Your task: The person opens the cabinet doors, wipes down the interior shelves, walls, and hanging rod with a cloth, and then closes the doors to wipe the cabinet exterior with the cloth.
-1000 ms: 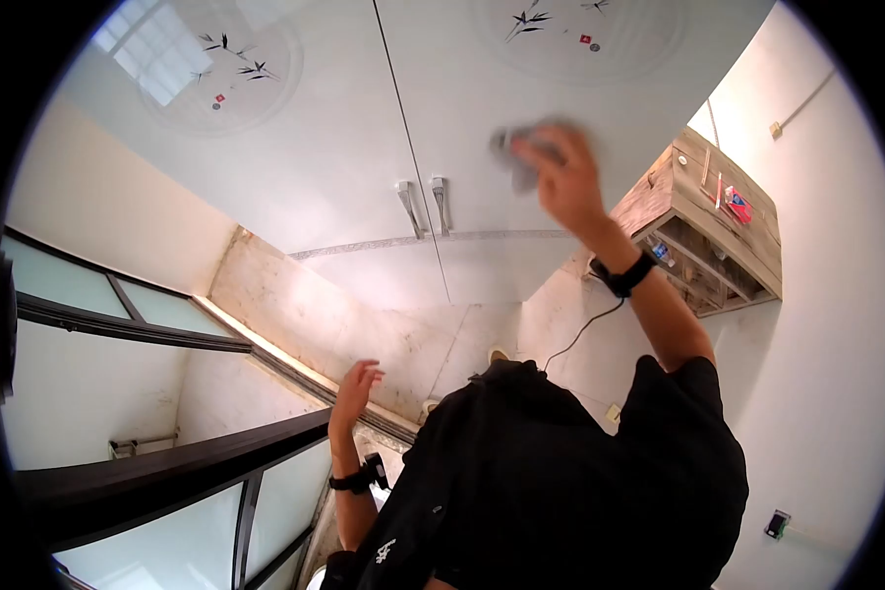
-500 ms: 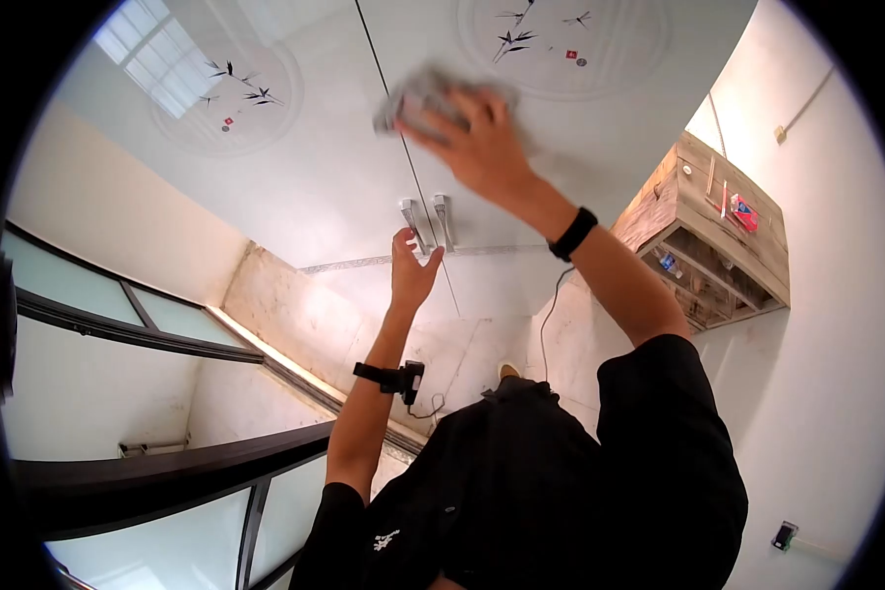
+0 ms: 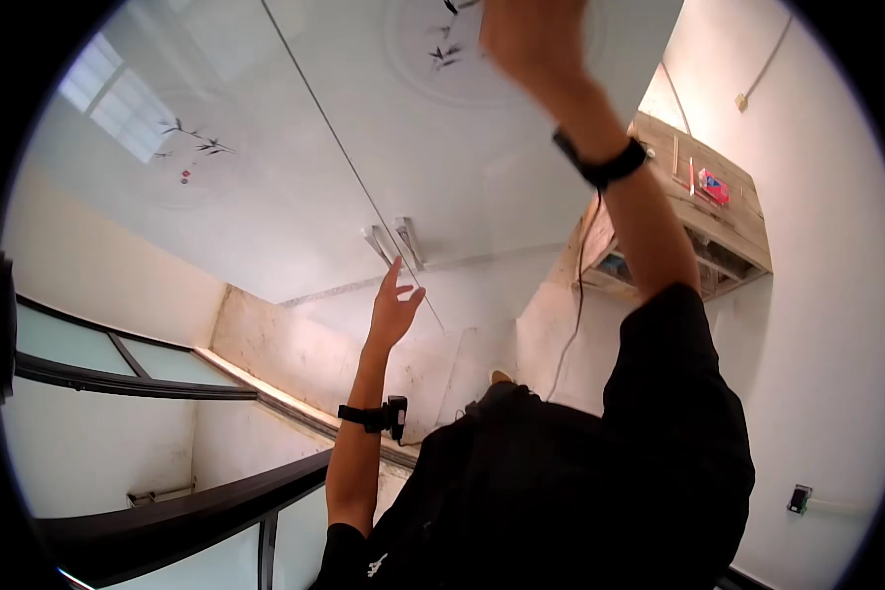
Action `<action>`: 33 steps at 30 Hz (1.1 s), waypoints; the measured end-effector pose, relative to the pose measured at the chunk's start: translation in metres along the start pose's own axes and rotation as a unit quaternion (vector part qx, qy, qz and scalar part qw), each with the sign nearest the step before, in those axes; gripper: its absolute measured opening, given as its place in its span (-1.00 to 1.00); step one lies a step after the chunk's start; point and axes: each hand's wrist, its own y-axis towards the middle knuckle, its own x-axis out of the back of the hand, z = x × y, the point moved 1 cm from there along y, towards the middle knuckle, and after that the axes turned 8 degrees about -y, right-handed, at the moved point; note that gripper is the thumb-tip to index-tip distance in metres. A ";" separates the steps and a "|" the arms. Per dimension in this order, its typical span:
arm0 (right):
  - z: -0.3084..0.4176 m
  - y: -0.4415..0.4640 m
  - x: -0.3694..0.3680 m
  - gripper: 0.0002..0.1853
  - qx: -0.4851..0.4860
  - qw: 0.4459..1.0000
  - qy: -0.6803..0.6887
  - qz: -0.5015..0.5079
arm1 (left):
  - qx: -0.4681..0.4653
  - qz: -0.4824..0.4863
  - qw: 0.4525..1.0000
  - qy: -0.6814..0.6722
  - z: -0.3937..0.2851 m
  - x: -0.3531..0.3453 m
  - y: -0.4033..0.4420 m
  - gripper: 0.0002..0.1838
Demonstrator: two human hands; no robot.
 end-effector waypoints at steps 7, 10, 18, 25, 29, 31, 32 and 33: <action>0.012 -0.091 -0.030 -0.40 0.009 0.996 0.053 -0.075 | 0.001 -0.020 0.999 -0.045 -0.002 -0.026 0.005 -0.15; 0.046 -0.249 -0.055 -0.44 0.108 0.979 0.151 0.082 | -0.009 0.002 1.000 -0.010 0.007 -0.034 0.003 -0.23; 0.017 -0.432 -0.068 -0.49 0.281 0.905 0.177 0.267 | 0.033 0.064 0.997 0.026 0.020 -0.025 -0.020 -0.53; -0.092 -0.231 -0.032 -0.38 0.096 0.993 0.030 0.062 | 0.143 0.025 0.989 -0.040 0.058 0.007 -0.040 -0.51; -0.138 -0.132 -0.031 -0.46 -0.046 0.986 0.043 -0.157 | 0.184 0.007 0.979 -0.086 0.037 0.008 -0.046 -0.52; -0.113 -0.148 -0.034 -0.49 -0.102 0.983 0.075 -0.131 | 0.198 -0.006 0.974 -0.111 0.037 0.011 -0.056 -0.54; -0.099 -0.171 -0.039 -0.49 -0.104 0.984 0.090 -0.117 | 0.197 -0.009 0.972 -0.124 0.037 0.014 -0.065 -0.55; -0.078 -0.206 -0.043 -0.50 -0.070 0.993 0.079 -0.056 | 0.203 -0.018 0.970 -0.132 0.031 0.018 -0.071 -0.56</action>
